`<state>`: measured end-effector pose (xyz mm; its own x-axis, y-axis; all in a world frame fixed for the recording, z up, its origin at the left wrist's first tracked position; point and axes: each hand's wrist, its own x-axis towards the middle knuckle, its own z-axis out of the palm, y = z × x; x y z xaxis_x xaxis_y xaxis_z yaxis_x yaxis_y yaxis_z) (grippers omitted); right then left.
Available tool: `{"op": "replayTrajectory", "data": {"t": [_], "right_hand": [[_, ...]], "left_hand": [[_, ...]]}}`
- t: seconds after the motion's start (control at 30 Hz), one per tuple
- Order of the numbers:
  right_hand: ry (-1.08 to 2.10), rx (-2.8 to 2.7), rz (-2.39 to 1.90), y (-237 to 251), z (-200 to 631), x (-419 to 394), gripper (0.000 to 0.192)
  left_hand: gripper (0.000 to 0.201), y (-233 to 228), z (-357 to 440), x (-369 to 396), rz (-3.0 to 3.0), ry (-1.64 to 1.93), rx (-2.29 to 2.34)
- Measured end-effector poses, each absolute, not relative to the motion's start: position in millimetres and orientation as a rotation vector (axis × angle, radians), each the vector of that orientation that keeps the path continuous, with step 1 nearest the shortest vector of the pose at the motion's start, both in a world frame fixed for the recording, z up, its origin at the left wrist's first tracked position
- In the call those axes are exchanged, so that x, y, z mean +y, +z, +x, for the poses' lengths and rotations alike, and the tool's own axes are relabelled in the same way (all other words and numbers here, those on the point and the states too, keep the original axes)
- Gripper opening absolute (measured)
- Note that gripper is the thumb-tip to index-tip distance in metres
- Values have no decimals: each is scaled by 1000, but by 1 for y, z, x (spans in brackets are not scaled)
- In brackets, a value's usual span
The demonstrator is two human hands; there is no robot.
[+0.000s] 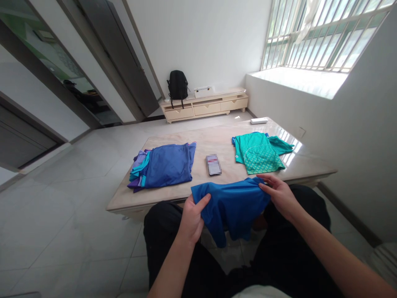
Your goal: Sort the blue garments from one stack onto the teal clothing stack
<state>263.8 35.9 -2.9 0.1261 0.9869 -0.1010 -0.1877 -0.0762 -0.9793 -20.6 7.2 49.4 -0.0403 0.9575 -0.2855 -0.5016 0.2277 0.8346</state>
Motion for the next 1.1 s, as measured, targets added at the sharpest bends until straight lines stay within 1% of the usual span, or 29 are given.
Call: {"op": "replayTrajectory", "data": {"t": [0.07, 0.13, 0.17, 0.3, 0.33, 0.37, 0.43, 0.53, 0.63, 0.7, 0.73, 0.8, 0.83, 0.97, 1.03, 1.1], "right_hand": [[1145, -916, -1223, -6, 264, 36, 54], [1080, -935, -1213, -5, 263, 36, 51], [1071, -949, -1197, -2, 263, 35, 49], [1082, -974, -1137, 16, 267, 28, 43], [1077, -991, -1126, 22, 270, 25, 45], [1073, -1019, -1117, 28, 274, 23, 48], [1056, -1116, -1110, 42, 283, 20, 54], [961, -1297, -1157, 63, 303, 24, 54], [713, -1441, -1263, 82, 325, 41, 51], [480, -1497, -1374, 93, 340, 58, 45], [367, -1507, -1427, 98, 348, 68, 40], [214, -1493, -1474, 107, 362, 87, 33], [188, -1475, -1468, 110, 368, 97, 32], [209, -1396, -1443, 120, 390, 129, 32], [219, -1392, -1428, 126, 398, 131, 32], [193, -1442, -1402, 136, 406, 119, 31]], "left_hand": [[39, 46, -19, 7, 617, 1289, 1023], [45, 42, -18, 9, 648, 1325, 1028], [53, 41, -18, 10, 659, 1360, 1038], [98, 46, -22, 12, 789, 1487, 1188], [103, 48, -23, 12, 862, 1480, 1213], [105, 52, -23, 11, 943, 1455, 1223], [99, 58, -24, 13, 1092, 1367, 1212], [80, 66, -21, 29, 1260, 1328, 1207], [50, 76, -8, 64, 1505, 1368, 1241], [27, 87, 6, 94, 1716, 1382, 1280], [21, 94, 15, 110, 1824, 1392, 1292], [15, 107, 33, 143, 2039, 1416, 1312], [13, 112, 43, 160, 2131, 1430, 1332], [6, 122, 74, 213, 2235, 1458, 1332], [6, 123, 82, 221, 2171, 1392, 1214], [7, 127, 82, 210, 2107, 1273, 1113]]}}
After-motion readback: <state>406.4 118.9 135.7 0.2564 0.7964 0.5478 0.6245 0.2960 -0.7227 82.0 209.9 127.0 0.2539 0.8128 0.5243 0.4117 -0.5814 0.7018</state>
